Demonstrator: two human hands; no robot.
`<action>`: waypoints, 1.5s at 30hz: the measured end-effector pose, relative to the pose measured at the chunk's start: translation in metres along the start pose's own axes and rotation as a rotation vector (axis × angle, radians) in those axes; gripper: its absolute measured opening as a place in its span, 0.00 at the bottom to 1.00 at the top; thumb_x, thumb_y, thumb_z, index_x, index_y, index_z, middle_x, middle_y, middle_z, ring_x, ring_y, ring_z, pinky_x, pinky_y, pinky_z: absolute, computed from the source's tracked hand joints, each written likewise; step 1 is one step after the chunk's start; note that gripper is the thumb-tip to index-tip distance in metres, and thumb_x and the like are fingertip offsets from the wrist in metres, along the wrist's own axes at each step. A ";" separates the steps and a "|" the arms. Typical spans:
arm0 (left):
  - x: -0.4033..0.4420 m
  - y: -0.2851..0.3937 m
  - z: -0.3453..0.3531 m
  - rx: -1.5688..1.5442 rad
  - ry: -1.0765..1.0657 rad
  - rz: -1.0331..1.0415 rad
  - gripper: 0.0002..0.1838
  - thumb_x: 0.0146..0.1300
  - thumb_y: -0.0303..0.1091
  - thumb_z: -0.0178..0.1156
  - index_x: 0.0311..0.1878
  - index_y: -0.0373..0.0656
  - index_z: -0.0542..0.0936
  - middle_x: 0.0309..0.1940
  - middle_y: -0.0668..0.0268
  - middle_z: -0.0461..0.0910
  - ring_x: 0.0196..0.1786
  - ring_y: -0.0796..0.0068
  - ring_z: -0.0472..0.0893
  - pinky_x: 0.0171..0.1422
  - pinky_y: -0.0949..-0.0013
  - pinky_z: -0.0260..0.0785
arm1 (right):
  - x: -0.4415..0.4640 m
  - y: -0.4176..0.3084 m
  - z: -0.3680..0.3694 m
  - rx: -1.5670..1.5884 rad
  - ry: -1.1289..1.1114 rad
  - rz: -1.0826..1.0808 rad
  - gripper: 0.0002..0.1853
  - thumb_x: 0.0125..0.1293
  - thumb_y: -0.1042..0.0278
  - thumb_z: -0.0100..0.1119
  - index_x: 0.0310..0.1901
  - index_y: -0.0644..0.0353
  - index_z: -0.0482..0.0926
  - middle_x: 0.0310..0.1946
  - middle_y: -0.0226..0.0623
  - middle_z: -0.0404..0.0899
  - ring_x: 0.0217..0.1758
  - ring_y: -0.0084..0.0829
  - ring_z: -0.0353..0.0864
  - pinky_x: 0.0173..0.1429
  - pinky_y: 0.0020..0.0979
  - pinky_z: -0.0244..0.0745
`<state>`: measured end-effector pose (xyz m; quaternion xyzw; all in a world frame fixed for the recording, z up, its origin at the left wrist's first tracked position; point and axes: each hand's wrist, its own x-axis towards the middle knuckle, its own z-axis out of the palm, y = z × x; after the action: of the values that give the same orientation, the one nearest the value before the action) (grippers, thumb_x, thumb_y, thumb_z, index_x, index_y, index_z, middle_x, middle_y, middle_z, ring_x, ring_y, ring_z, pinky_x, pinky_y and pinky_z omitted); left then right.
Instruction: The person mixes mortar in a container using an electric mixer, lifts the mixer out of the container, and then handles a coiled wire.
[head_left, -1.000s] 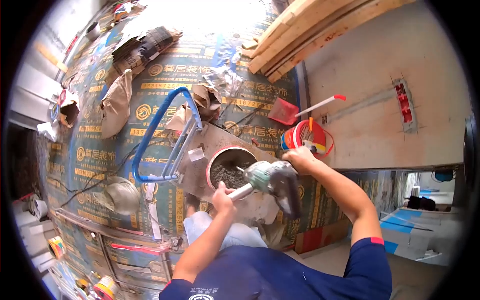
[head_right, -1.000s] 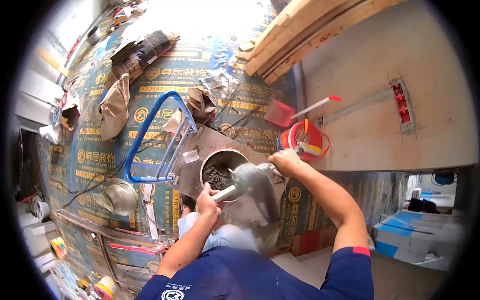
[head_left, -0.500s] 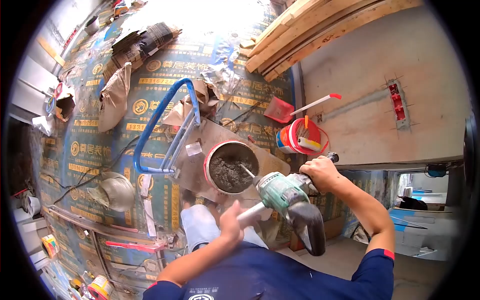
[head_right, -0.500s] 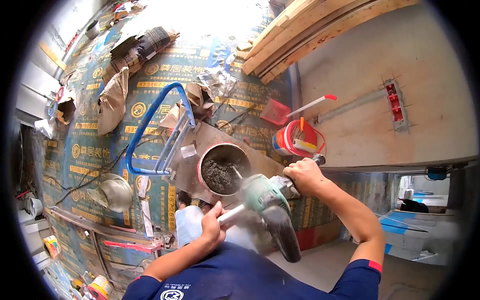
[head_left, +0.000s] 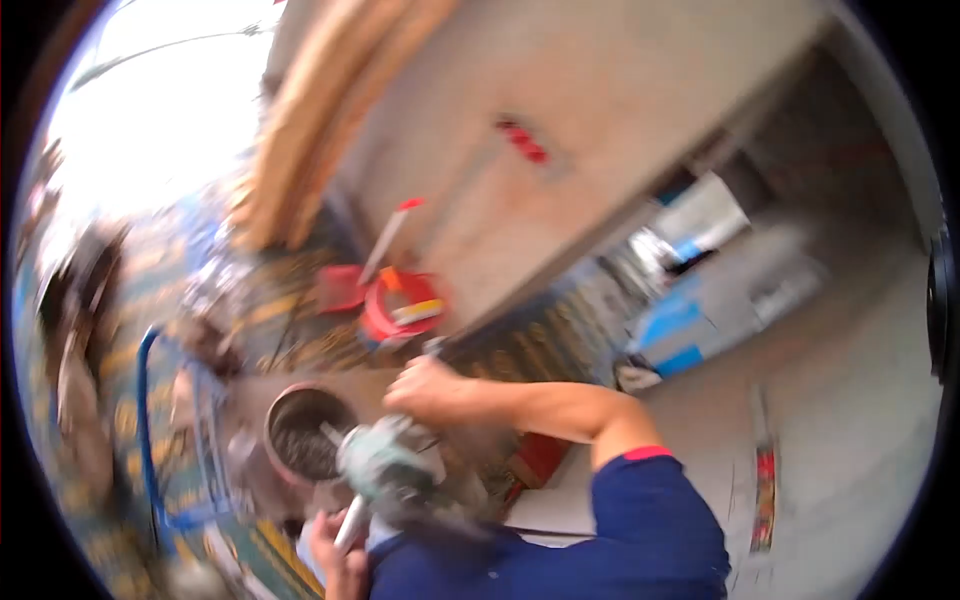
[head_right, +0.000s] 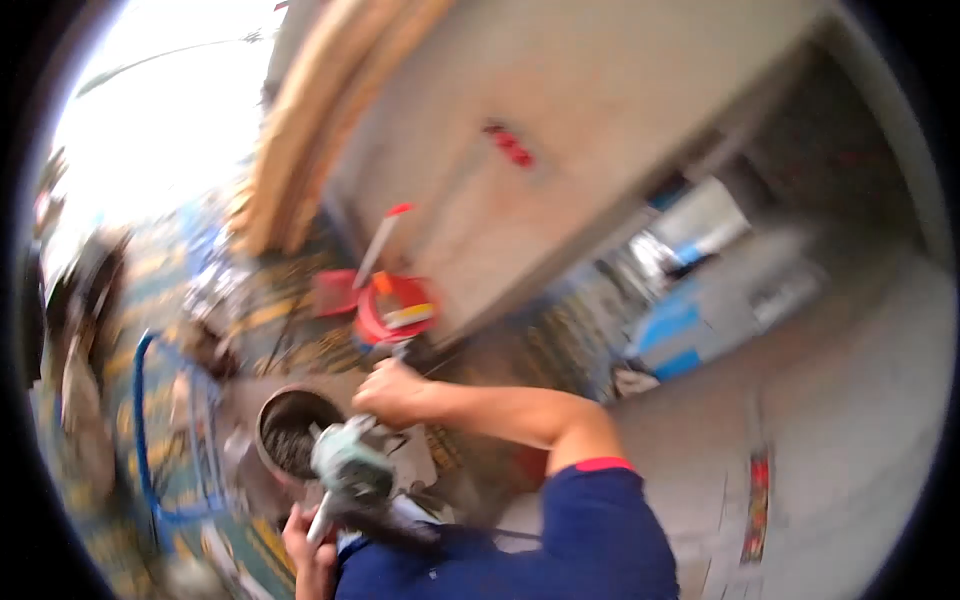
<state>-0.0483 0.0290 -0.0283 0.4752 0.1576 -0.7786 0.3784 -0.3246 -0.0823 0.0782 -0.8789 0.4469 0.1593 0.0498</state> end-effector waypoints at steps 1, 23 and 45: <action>0.026 -0.003 -0.024 -0.027 -0.096 0.084 0.18 0.68 0.45 0.55 0.26 0.43 0.74 0.23 0.62 0.78 0.28 0.65 0.80 0.41 0.61 0.77 | -0.003 -0.008 0.009 0.037 -0.036 0.094 0.03 0.46 0.62 0.63 0.26 0.45 0.83 0.28 0.32 0.85 0.38 0.38 0.87 0.42 0.42 0.75; 0.039 0.081 0.057 0.249 -0.154 -0.079 0.17 0.59 0.35 0.59 0.19 0.53 0.62 0.13 0.75 0.55 0.13 0.76 0.56 0.23 0.69 0.64 | -0.120 -0.154 0.084 0.646 0.048 0.956 0.11 0.54 0.63 0.59 0.41 0.46 0.81 0.38 0.36 0.84 0.45 0.46 0.83 0.45 0.46 0.76; 0.049 0.172 -0.105 0.531 0.040 -0.292 0.06 0.63 0.35 0.55 0.38 0.48 0.68 0.24 0.68 0.59 0.21 0.75 0.58 0.34 0.73 0.66 | -0.055 -0.377 0.090 0.539 0.235 1.145 0.07 0.54 0.71 0.55 0.35 0.52 0.80 0.31 0.38 0.81 0.38 0.45 0.82 0.43 0.44 0.74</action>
<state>0.1316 -0.0428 -0.1030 0.5450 0.0228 -0.8292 0.1219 -0.0742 0.2052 -0.0097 -0.4694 0.8722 -0.0543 0.1266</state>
